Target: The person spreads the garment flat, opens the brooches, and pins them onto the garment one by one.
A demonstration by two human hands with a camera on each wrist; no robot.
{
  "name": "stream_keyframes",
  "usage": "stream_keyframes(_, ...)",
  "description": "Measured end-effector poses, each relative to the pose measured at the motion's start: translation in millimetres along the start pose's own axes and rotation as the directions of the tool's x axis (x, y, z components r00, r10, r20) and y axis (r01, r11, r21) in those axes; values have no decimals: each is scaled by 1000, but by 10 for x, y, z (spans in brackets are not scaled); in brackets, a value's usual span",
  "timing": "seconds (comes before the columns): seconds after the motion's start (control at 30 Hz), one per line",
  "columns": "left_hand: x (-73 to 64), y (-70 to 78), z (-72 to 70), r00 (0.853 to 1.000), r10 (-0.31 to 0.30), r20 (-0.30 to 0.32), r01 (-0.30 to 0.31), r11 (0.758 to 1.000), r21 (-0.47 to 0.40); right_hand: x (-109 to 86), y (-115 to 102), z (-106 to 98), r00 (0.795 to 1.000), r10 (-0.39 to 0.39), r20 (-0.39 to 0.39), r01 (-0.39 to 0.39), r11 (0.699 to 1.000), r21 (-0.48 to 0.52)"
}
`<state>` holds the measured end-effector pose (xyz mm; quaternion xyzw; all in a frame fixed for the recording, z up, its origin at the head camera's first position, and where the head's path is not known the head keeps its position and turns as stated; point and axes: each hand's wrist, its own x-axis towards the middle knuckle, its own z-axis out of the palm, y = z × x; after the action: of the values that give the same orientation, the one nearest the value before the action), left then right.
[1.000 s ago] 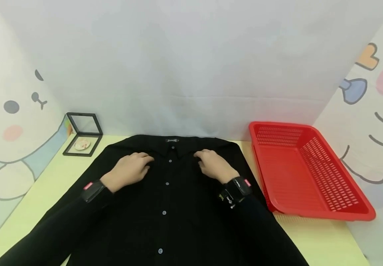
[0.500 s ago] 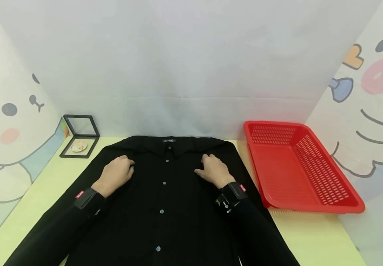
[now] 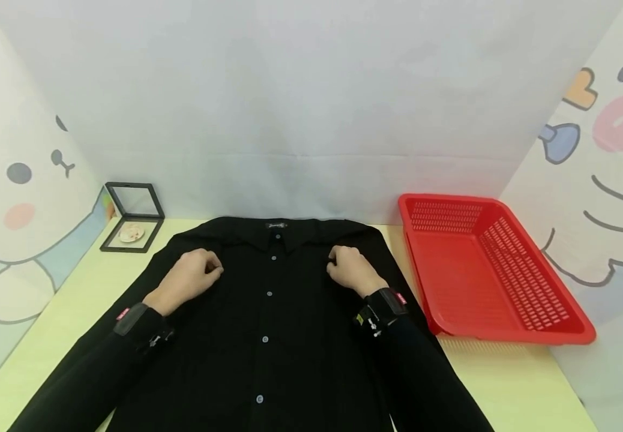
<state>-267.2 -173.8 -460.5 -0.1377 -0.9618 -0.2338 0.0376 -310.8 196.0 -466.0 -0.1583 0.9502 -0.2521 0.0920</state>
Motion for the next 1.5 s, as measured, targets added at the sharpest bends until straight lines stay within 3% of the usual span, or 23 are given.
stream_keyframes(0.07, 10, -16, -20, 994, 32, 101, -35, 999, 26, 9, -5, 5, 998, -11, 56, 11, 1000, -2)
stream_keyframes(0.13, 25, -20, -54, 984, 50, 170, -56, 998, 32, 15, -3, 16, 997, -37, 61, 38, 999, -14)
stream_keyframes(0.23, 41, -14, -126, 980, 31, 197, -47, 996, 76, 24, 11, 28, 992, -119, -35, 116, 989, -88)
stream_keyframes(0.33, 38, -19, -186, 980, -9, 197, -24, 986, 163, 7, 30, 27, 983, -145, -115, 126, 979, -160)
stream_keyframes(0.47, 38, -65, -178, 956, -80, 280, 18, 975, 220, -31, 53, 23, 994, -67, -81, 51, 981, -185)
stream_keyframes(0.6, 55, -112, -177, 909, -131, 395, 62, 981, 183, -10, 42, -12, 1000, 11, -12, -13, 972, -233)
stream_keyframes(0.73, 123, -179, -244, 897, -185, 402, 122, 977, 177, 96, 74, -60, 993, 112, 24, -104, 973, -206)
stream_keyframes(0.83, 221, -244, -267, 890, -228, 395, 165, 968, 187, 183, 141, -85, 977, 198, 85, -182, 969, -169)
stream_keyframes(0.9, 280, -281, -270, 861, -271, 430, 202, 959, 200, 228, 178, -105, 960, 239, 148, -214, 962, -169)
stream_keyframes(0.97, 327, -311, -273, 819, -320, 476, 241, 945, 219, 261, 199, -122, 942, 263, 210, -229, 958, -173)
stream_keyframes(1.03, 362, -326, -292, 780, -364, 509, 277, 930, 240, 273, 195, -144, 934, 273, 230, -236, 956, -173)
stream_keyframes(1.07, 379, -335, -304, 770, -377, 515, 287, 925, 249, 279, 189, -158, 934, 281, 220, -245, 953, -177)
stream_keyframes(1.2, 474, -366, -349, 781, -349, 518, 265, 936, 231, 298, 162, -203, 942, 300, 151, -272, 945, -181)
stream_keyframes(1.3, 538, -398, -368, 774, -322, 545, 239, 946, 219, 334, 195, -241, 940, 296, 171, -261, 944, -199)
stream_keyframes(1.4, 543, -427, -404, 762, -342, 550, 258, 939, 227, 359, 252, -266, 927, 301, 223, -251, 942, -224)
stream_keyframes(1.5, 517, -399, -437, 767, -391, 508, 302, 920, 251, 337, 260, -283, 911, 359, 202, -311, 921, -234)
